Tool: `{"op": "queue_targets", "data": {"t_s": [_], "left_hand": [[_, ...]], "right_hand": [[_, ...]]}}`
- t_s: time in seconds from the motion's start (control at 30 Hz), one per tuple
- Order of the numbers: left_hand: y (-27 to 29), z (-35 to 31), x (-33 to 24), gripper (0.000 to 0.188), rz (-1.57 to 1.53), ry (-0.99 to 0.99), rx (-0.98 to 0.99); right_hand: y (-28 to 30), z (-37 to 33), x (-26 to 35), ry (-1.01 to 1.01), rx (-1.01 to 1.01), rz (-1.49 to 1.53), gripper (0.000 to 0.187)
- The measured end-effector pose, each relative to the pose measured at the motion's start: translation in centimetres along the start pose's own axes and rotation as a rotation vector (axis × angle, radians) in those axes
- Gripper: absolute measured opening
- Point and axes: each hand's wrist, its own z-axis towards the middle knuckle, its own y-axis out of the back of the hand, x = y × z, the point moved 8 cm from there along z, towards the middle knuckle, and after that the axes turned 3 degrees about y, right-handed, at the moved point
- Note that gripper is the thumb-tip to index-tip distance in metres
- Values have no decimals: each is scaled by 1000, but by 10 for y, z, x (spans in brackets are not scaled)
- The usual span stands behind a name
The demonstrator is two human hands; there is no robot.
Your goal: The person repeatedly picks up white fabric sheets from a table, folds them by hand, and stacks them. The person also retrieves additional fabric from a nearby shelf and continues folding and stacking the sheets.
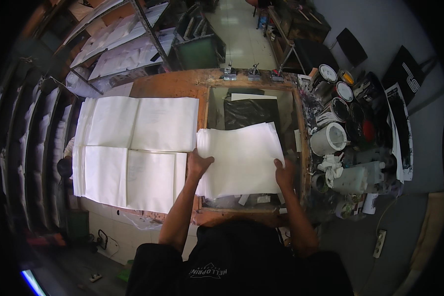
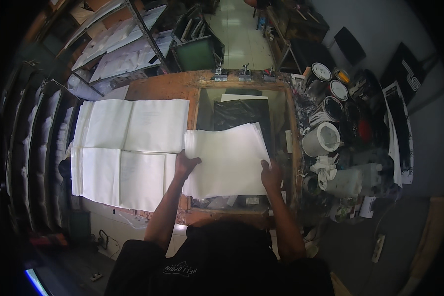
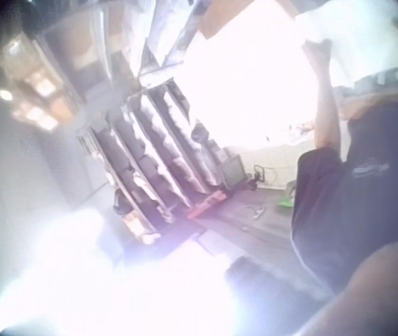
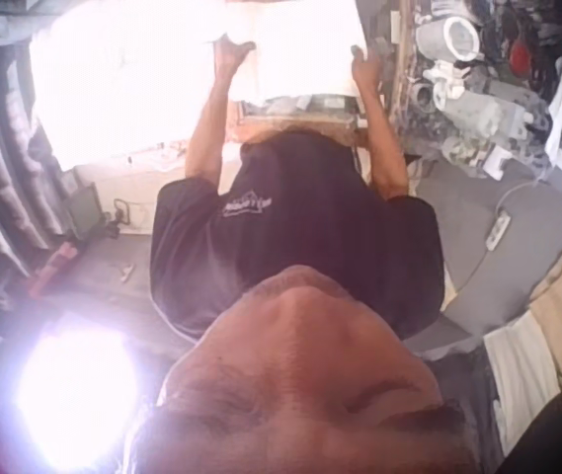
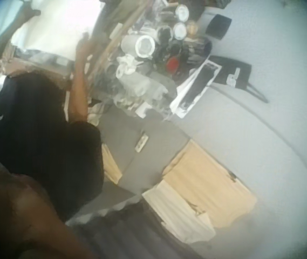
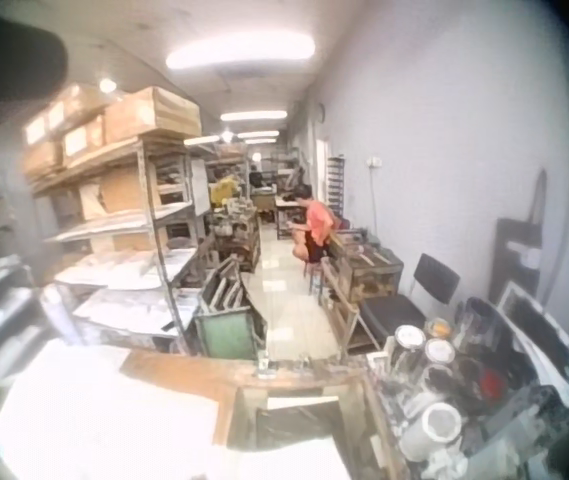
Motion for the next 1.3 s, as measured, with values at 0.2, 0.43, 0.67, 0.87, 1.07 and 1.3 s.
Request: {"op": "queue_targets", "data": {"t_s": [0.2,0.43,0.67,0.87,1.07,1.3], "left_hand": [[50,-91,-75,66,-402,-338,-384],[38,-85,-109,109,-392,-440,-206],[57,-90,-120,70,-437,-615,-242],[15,-88,-61,61,-593,-408,-76],[29,-117,-39,69,-266,-266,45],[102,-116,17,74,-584,-125,-267]], "right_hand": [[73,-44,71,10,-274,370,31],[44,-14,36,-19,-232,477,29],[64,-10,50,155,-226,361,35],[41,20,-11,271,-54,205,41],[72,74,220,682,-112,68,26],[83,35,418,1097,110,-167,30]]}}
